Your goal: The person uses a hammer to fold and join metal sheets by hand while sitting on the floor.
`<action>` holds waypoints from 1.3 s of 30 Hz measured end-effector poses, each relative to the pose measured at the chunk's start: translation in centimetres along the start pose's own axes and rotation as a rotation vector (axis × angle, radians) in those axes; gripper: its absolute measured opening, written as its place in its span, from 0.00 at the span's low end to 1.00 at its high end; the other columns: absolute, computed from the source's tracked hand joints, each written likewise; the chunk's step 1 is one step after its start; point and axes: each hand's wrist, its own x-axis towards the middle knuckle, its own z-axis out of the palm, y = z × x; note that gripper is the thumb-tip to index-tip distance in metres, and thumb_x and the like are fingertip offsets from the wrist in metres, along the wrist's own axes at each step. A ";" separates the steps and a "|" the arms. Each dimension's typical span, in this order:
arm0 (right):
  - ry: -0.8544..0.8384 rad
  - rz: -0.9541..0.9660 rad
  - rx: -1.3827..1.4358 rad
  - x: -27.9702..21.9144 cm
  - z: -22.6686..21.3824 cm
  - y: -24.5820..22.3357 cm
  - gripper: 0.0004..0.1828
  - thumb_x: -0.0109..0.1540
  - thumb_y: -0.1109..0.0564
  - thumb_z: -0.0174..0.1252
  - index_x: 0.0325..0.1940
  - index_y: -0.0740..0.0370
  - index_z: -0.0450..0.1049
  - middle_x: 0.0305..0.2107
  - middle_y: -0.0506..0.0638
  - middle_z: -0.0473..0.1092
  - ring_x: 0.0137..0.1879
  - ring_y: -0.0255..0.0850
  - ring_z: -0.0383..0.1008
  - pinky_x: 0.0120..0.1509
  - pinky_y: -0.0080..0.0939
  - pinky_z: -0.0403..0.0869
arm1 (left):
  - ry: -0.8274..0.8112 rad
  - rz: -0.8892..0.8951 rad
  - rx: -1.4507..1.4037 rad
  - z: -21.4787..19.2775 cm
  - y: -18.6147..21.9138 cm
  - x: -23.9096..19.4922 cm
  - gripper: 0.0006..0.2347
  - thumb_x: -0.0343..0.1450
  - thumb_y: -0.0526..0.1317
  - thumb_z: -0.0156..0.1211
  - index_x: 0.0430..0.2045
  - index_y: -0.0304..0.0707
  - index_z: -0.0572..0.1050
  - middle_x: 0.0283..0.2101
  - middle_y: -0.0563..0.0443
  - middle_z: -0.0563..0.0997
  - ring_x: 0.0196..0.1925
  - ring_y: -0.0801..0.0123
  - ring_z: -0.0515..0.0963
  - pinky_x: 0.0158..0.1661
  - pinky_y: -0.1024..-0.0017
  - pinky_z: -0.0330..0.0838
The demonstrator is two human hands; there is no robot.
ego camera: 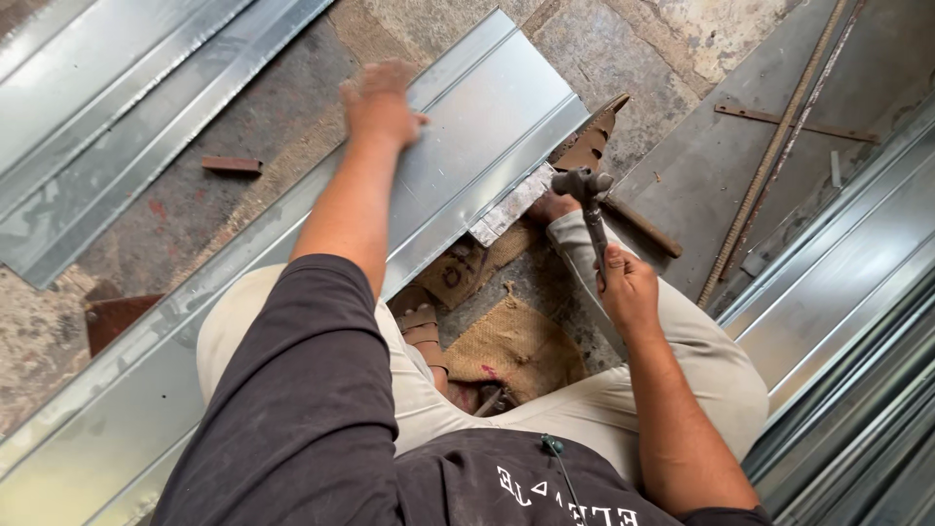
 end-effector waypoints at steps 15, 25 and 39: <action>0.007 0.124 0.375 0.8 1.8 -0.4 0.27 0.72 0.37 0.46 0.33 0.61 0.67 0.15 0.45 0.60 0.16 0.31 0.58 0.19 0.34 0.60 | -0.494 -0.176 0.111 3.5 -13.0 -2.1 0.24 0.75 0.57 0.56 0.56 0.38 0.77 0.65 0.37 0.74 0.67 0.42 0.72 0.62 0.48 0.67; 0.010 0.126 0.457 0.7 1.4 0.0 0.26 0.72 0.37 0.47 0.33 0.61 0.66 0.16 0.46 0.60 0.16 0.32 0.58 0.19 0.35 0.60 | -0.521 -0.319 0.242 -1.1 -12.1 -6.2 0.24 0.75 0.53 0.59 0.64 0.41 0.73 0.71 0.39 0.69 0.72 0.45 0.67 0.68 0.42 0.56; 0.022 0.170 0.422 -0.6 1.1 -1.1 0.25 0.72 0.37 0.48 0.34 0.59 0.65 0.16 0.44 0.59 0.17 0.32 0.57 0.19 0.34 0.59 | -0.308 -0.066 0.017 0.2 8.0 -3.1 0.58 0.57 0.67 0.73 0.74 0.37 0.42 0.79 0.43 0.43 0.78 0.45 0.48 0.67 0.33 0.49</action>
